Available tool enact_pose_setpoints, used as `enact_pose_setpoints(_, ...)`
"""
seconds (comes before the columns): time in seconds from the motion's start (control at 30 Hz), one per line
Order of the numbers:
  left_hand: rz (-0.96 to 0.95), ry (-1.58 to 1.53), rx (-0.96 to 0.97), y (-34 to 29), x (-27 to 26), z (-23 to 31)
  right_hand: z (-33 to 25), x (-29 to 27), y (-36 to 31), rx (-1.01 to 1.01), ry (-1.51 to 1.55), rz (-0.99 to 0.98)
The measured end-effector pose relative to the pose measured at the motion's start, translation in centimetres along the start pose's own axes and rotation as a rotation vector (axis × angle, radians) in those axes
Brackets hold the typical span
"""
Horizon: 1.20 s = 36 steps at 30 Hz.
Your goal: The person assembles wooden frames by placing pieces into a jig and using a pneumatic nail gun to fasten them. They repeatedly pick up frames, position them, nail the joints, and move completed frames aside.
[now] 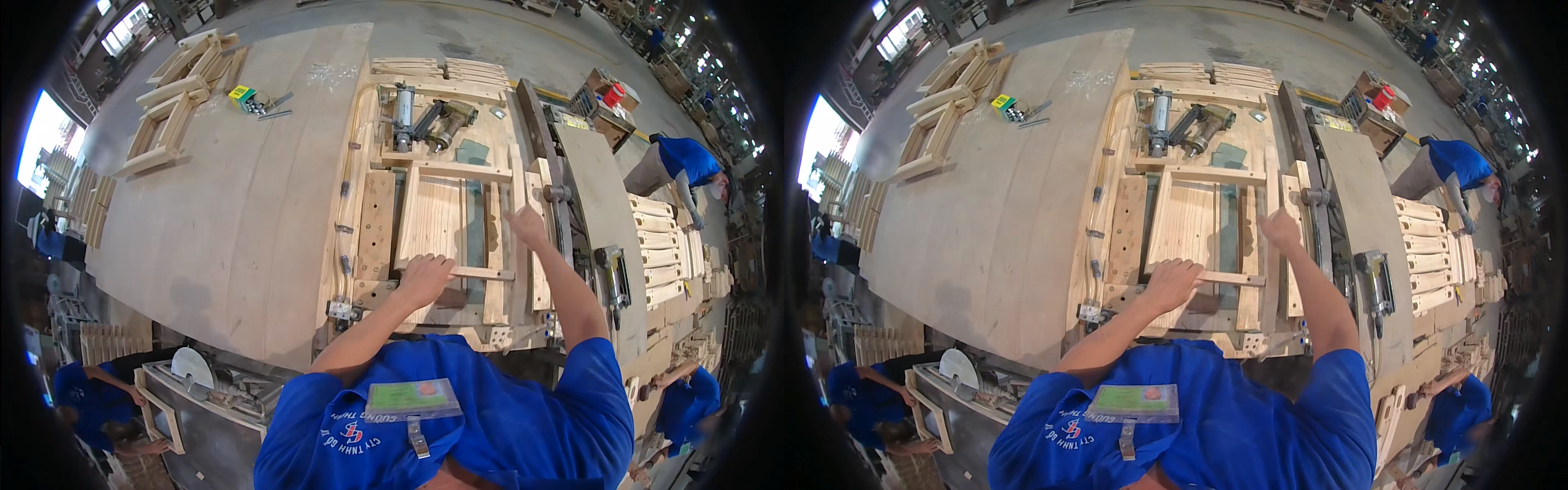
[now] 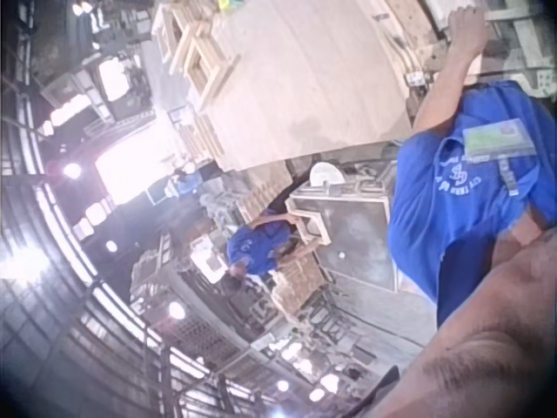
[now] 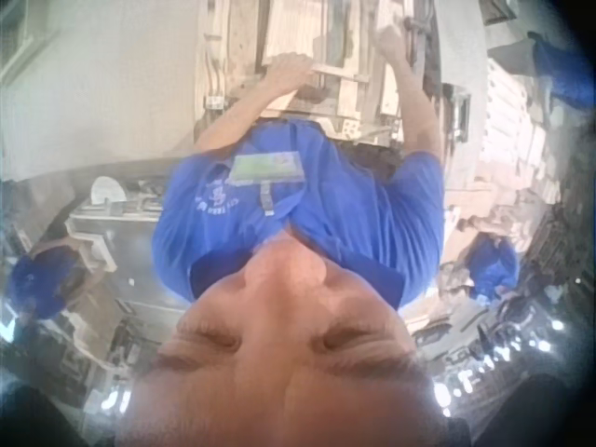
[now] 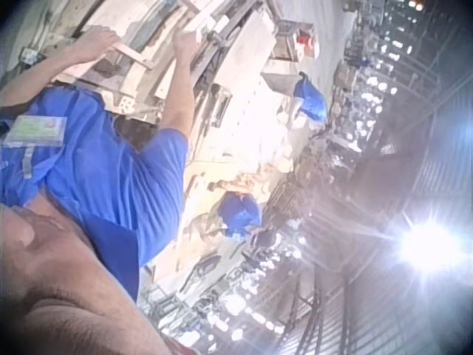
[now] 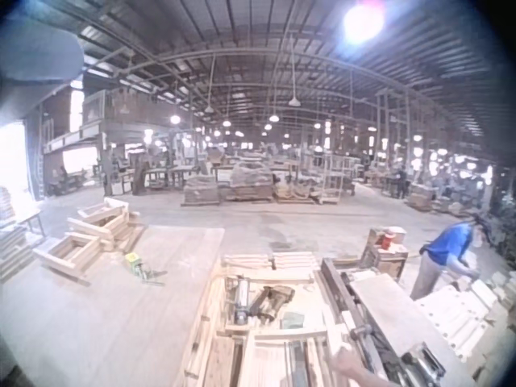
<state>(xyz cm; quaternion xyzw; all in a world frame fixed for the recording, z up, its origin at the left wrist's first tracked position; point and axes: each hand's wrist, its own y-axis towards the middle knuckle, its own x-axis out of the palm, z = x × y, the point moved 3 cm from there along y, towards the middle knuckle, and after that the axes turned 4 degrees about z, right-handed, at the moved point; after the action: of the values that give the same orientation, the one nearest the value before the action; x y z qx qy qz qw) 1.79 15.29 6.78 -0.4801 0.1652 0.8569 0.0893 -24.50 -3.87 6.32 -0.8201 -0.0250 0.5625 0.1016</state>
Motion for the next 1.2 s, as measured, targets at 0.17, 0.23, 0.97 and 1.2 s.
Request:
enact_pose_setpoints(0.17, -0.068, 0.067, -0.128, -1.5, 1.4, -2.0, -2.1, 5.0, 0.0, -0.052, 0.102, -0.024)
enact_pose_setpoints(0.23, -0.012, 0.057, -0.152, -2.3, 1.7, -2.3, -2.3, 5.5, -0.4, -0.062, 0.100, -0.030)
enact_pose_setpoints(0.97, 0.362, 0.207, -0.040, -7.5, -9.6, -1.4, -5.2, 5.9, -19.4, -0.789, 0.013, 0.098)
enact_pose_setpoints(1.2, 0.460, -0.219, -0.013, -0.6, -5.6, 3.0, -1.4, -0.1, -22.8, -0.524, 0.185, 0.225)
